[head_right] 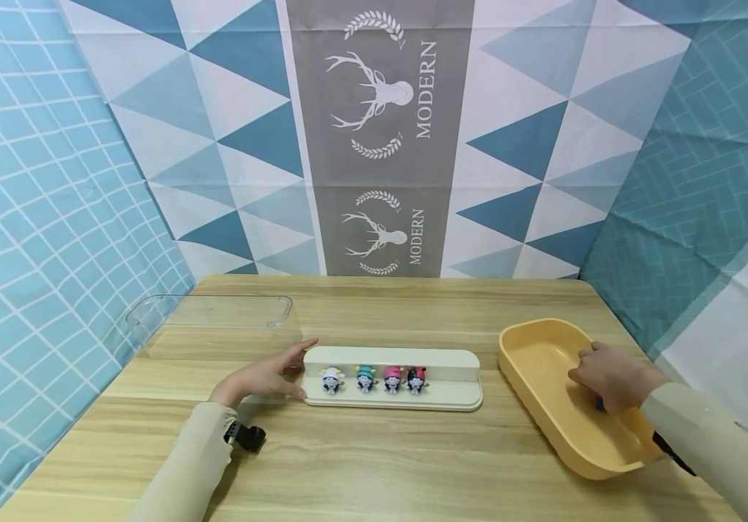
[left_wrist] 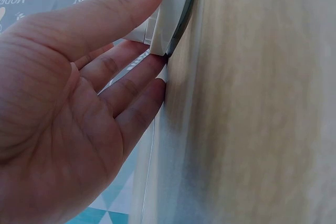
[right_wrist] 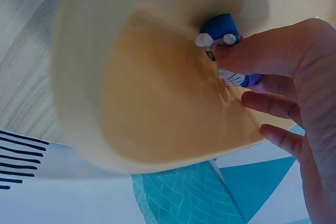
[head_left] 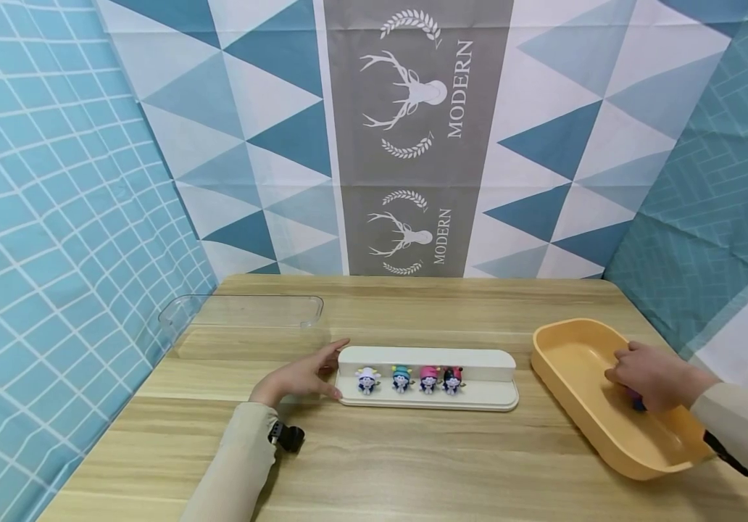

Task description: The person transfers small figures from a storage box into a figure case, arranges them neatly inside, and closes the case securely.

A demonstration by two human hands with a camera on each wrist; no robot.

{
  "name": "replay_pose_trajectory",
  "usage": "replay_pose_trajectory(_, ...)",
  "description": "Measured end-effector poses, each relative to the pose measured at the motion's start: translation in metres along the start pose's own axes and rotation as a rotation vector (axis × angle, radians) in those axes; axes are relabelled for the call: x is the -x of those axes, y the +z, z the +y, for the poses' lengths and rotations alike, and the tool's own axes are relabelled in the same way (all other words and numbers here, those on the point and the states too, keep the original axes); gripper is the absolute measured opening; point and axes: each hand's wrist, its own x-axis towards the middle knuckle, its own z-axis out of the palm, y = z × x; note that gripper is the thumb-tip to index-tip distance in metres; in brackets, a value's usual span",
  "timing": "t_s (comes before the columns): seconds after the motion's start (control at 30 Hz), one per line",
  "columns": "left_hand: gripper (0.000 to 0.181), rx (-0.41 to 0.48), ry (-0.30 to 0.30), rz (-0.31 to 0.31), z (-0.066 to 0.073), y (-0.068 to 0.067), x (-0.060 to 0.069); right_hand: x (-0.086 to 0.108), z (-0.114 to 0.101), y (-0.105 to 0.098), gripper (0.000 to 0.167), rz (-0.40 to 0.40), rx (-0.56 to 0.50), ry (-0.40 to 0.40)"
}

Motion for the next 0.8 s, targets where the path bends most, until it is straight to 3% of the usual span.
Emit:
replay_pose_trajectory(0.27, 0.103, -0.003, -0.005, 0.004, -0.002, 0.0, -0.001, -0.002, -0.002, -0.004, 0.036, -0.004, -0.113, 0.051)
replay_pose_trajectory(0.47, 0.104, -0.022, -0.011, 0.009, -0.005, 0.0, -0.001, -0.01, -0.001, -0.01, 0.04, 0.046, -0.204, 0.078)
replay_pose_trajectory(0.8, 0.104, -0.01, -0.006, 0.003, -0.005, 0.0, -0.002, -0.033, -0.006, -0.041, 0.034, -0.007, -0.376, 0.166)
